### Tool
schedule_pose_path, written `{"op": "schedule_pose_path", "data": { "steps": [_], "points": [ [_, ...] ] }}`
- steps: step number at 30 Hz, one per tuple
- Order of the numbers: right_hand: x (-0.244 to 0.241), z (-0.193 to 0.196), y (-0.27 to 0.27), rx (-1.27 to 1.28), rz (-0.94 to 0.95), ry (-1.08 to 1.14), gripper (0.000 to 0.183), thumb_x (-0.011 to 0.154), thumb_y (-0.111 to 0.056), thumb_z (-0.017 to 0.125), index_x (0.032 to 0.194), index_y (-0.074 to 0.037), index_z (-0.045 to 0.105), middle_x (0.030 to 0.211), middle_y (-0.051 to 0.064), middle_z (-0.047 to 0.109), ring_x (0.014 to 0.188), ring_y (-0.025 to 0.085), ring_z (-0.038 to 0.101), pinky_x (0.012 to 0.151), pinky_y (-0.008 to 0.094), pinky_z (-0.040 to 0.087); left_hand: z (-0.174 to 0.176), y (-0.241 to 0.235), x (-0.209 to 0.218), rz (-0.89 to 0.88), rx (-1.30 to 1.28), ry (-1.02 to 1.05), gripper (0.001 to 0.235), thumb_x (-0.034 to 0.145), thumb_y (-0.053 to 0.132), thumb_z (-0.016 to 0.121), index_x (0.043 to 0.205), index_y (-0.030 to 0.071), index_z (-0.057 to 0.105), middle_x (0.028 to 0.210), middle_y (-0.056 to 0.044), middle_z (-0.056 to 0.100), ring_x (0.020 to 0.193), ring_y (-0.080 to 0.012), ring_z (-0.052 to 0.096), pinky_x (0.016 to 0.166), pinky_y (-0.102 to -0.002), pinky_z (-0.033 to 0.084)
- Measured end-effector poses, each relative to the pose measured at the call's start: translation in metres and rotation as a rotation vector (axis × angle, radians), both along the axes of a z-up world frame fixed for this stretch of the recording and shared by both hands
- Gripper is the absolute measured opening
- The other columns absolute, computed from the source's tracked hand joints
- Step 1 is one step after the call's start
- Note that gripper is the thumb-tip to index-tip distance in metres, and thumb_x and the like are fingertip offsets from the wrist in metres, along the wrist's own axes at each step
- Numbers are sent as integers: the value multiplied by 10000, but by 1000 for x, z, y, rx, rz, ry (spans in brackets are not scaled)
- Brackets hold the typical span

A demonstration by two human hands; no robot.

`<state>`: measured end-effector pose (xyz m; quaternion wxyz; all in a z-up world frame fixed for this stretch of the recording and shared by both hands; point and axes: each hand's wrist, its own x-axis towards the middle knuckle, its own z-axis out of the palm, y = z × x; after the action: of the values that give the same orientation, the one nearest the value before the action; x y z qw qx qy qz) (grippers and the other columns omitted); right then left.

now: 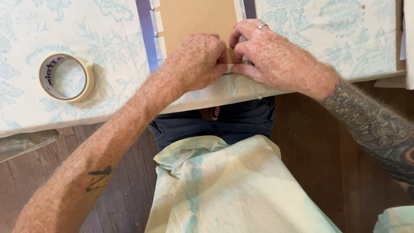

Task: Applying small strips of masking tape to the edges of a board to reinforce seals.

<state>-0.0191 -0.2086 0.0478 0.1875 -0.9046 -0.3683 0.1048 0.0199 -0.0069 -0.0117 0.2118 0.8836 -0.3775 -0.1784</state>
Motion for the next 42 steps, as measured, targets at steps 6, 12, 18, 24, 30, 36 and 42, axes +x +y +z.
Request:
{"op": "schedule_pose_path", "data": {
  "steps": [6, 12, 18, 24, 30, 36, 42],
  "points": [
    [2, 1, 0, -61, -2, 2, 254, 978, -227, 716, 822, -26, 714, 1159, 138, 554, 1179, 344, 513, 974, 457, 464, 8, 1, -6, 43, -50, 6, 137, 869, 141, 629, 797, 125, 745, 873, -55, 706, 765, -302, 665, 698, -462, 516],
    [0, 2, -1, -53, -39, 2, 265, 981, -246, 744, 823, -36, 711, 1149, 122, 559, 1167, 320, 529, 952, 446, 480, 6, 2, -13, 69, -97, -60, 132, 880, 146, 625, 851, 114, 749, 889, -77, 697, 838, -310, 652, 724, -468, 514],
    [-2, 3, 3, -163, -88, 1, 270, 991, -283, 720, 865, -44, 729, 1185, 100, 515, 1142, 308, 527, 881, 474, 520, -4, 2, -11, 31, -54, -110, 125, 915, 173, 617, 885, 104, 718, 904, -98, 684, 834, -338, 646, 734, -479, 510],
    [-2, 19, 9, -154, -106, 103, 252, 999, -258, 697, 919, -21, 732, 1359, 145, 459, 852, 311, 683, 804, 481, 548, 1, -1, -5, 5, 17, -75, 148, 936, 187, 616, 911, 93, 728, 908, -93, 695, 831, -315, 660, 783, -454, 526],
    [-2, 11, 8, -117, -148, 125, 226, 994, -238, 705, 907, -31, 722, 1323, 123, 474, 780, 313, 678, 769, 484, 544, -1, -4, -3, 32, 36, -60, 164, 874, 178, 606, 837, 77, 730, 845, -92, 707, 751, -333, 668, 682, -472, 528],
    [2, 2, 5, -124, -137, 85, 209, 972, -235, 724, 882, -46, 729, 1276, 108, 490, 792, 317, 668, 771, 495, 539, 3, -6, -4, 54, 48, -45, 143, 884, 161, 616, 848, 91, 735, 867, -87, 702, 777, -328, 665, 721, -469, 533],
    [2, 8, 9, -183, -141, 93, 252, 983, -259, 710, 868, -36, 731, 1309, 118, 486, 721, 356, 674, 739, 521, 544, 4, -7, -6, 88, 83, -26, 156, 910, 188, 611, 843, 85, 706, 865, -90, 675, 760, -330, 653, 679, -469, 531]
  ]
}}
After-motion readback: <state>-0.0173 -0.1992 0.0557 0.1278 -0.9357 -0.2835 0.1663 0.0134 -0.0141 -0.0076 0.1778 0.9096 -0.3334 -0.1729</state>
